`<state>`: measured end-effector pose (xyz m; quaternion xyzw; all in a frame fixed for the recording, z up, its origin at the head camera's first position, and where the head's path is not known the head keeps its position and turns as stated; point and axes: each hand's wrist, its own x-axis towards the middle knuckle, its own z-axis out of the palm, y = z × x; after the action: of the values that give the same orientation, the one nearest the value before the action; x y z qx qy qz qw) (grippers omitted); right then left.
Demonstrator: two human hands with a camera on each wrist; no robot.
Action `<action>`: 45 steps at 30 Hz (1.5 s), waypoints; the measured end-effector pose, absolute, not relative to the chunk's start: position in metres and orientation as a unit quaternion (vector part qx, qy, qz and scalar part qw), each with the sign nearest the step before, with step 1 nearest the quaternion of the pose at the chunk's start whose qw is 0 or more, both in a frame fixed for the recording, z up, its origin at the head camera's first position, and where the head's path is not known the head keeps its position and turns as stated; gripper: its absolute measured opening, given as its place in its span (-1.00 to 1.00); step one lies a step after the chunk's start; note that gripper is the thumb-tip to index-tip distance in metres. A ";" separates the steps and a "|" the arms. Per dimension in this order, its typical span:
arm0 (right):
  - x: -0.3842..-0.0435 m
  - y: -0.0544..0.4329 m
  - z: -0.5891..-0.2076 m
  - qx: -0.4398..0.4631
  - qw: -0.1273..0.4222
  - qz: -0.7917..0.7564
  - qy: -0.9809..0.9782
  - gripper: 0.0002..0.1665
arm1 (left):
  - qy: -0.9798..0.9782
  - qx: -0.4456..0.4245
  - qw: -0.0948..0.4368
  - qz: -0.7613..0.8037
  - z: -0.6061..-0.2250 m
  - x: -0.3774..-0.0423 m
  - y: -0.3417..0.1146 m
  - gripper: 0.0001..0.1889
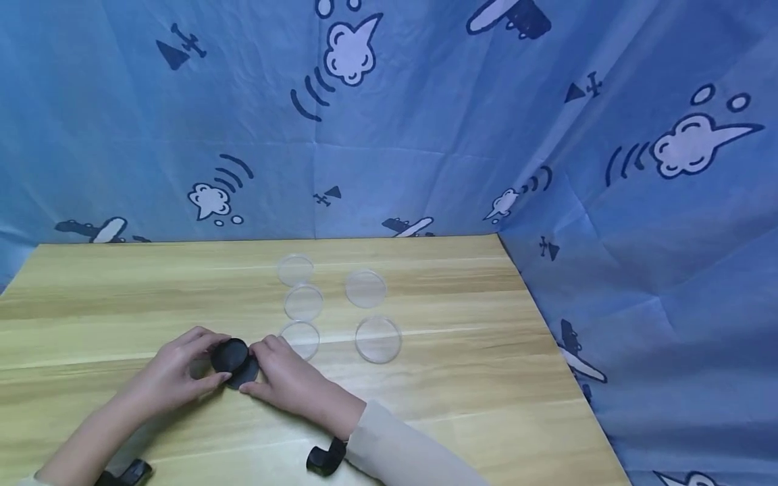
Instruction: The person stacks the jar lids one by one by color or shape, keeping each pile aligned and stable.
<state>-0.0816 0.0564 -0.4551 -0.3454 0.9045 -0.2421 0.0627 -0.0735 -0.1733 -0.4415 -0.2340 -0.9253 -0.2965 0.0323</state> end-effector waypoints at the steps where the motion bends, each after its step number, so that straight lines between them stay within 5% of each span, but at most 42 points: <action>1: -0.080 0.057 -0.455 -0.345 0.064 -0.242 0.904 -0.41 | -0.922 -0.241 0.034 -0.300 -0.443 -0.072 -0.173 -0.46; 45: -0.079 0.058 -0.459 -0.334 0.066 -0.266 0.902 -0.42 | -0.928 -0.257 0.016 -0.268 -0.445 -0.063 -0.163 -0.44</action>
<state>-0.0792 0.0578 -0.4592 -0.3343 0.9016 -0.2664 0.0659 -0.0627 -0.1625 -0.4450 -0.2571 -0.9282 -0.2683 0.0161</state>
